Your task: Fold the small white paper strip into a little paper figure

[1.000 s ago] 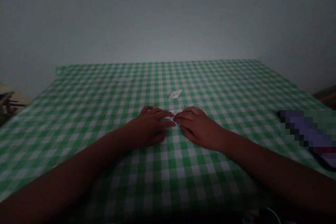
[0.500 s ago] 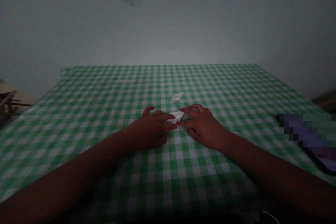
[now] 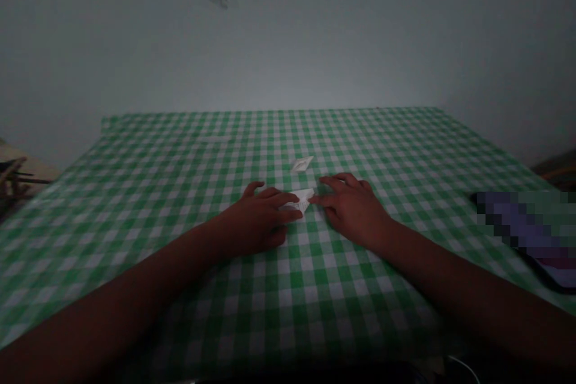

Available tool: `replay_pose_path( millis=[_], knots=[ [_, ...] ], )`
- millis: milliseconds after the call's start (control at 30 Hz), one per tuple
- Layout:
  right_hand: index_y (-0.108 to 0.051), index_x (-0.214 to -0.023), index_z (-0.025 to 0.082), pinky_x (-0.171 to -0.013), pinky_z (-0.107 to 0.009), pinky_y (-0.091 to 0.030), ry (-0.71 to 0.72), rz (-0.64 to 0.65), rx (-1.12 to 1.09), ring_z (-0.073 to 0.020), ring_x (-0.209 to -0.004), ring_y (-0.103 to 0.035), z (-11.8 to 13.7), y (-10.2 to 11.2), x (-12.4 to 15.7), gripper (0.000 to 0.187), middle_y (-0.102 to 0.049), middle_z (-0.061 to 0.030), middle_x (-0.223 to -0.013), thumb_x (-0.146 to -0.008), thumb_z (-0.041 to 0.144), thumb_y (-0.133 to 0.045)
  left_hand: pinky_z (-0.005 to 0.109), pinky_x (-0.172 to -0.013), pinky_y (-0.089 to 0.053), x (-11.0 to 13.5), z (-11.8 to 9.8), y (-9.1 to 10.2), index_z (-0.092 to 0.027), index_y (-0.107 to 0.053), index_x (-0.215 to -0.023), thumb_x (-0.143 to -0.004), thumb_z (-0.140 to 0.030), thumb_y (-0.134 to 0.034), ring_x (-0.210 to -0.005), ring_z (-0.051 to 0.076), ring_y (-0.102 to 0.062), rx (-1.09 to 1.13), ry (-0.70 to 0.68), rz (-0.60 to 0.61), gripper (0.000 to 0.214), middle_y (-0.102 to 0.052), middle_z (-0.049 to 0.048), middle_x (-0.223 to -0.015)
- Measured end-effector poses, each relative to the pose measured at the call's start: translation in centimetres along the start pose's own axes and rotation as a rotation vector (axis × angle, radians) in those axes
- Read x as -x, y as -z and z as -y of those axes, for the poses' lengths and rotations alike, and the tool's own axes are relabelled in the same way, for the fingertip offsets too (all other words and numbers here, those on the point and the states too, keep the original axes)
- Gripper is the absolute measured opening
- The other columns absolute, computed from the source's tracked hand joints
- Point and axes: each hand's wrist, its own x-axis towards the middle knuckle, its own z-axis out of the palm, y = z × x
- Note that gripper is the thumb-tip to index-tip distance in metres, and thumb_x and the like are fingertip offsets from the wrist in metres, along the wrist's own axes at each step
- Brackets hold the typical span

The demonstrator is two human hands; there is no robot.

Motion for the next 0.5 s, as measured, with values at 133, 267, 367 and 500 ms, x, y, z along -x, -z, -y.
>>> replay_pose_path(
  millis=[133,267,367,500],
  knots=[
    [-0.069,-0.123,0.036,-0.086,-0.059,-0.043,-0.069,-0.019,0.037,-0.0386,-0.126,-0.046,-0.5,-0.1,-0.2,0.037,-0.055,-0.0099,-0.143,-0.093,0.025,-0.049,0.062,-0.109,-0.021,0.0,0.2,-0.1,-0.03,-0.056,-0.13,-0.088,-0.026,-0.057,-0.131,0.032,-0.047,0.007,-0.013,-0.004,0.042,-0.048,0.0066,-0.149],
    [-0.073,-0.112,0.024,-0.088,-0.055,-0.043,-0.064,-0.092,-0.019,-0.0355,-0.12,-0.049,-0.7,-0.3,-0.5,0.03,-0.06,-0.0104,-0.136,-0.092,0.026,-0.051,0.061,-0.108,-0.023,-0.1,0.3,-0.6,-0.03,-0.058,-0.129,-0.089,-0.029,-0.058,-0.128,0.033,-0.047,-0.002,-0.036,-0.048,0.04,-0.049,0.0075,-0.147],
    [-0.068,-0.11,0.018,-0.092,-0.048,-0.043,-0.032,-0.164,-0.138,-0.0303,-0.114,-0.052,-0.4,-0.7,-0.5,0.026,-0.063,-0.0101,-0.127,-0.09,0.028,-0.057,0.058,-0.105,-0.028,-0.2,-0.1,-1.1,-0.031,-0.057,-0.131,-0.093,-0.035,-0.055,-0.126,0.032,-0.047,0.019,-0.086,-0.066,0.038,-0.049,0.0075,-0.146],
    [-0.064,-0.106,0.019,-0.092,-0.044,-0.042,0.046,-0.147,-0.262,-0.0275,-0.108,-0.053,0.4,-1.2,-0.2,0.025,-0.065,-0.0075,-0.118,-0.083,0.028,-0.064,0.059,-0.105,-0.029,-0.4,-0.8,-1.5,-0.03,-0.055,-0.134,-0.095,-0.038,-0.052,-0.121,0.032,-0.049,-0.007,-0.107,-0.08,0.04,-0.05,0.01,-0.143]
  ],
)
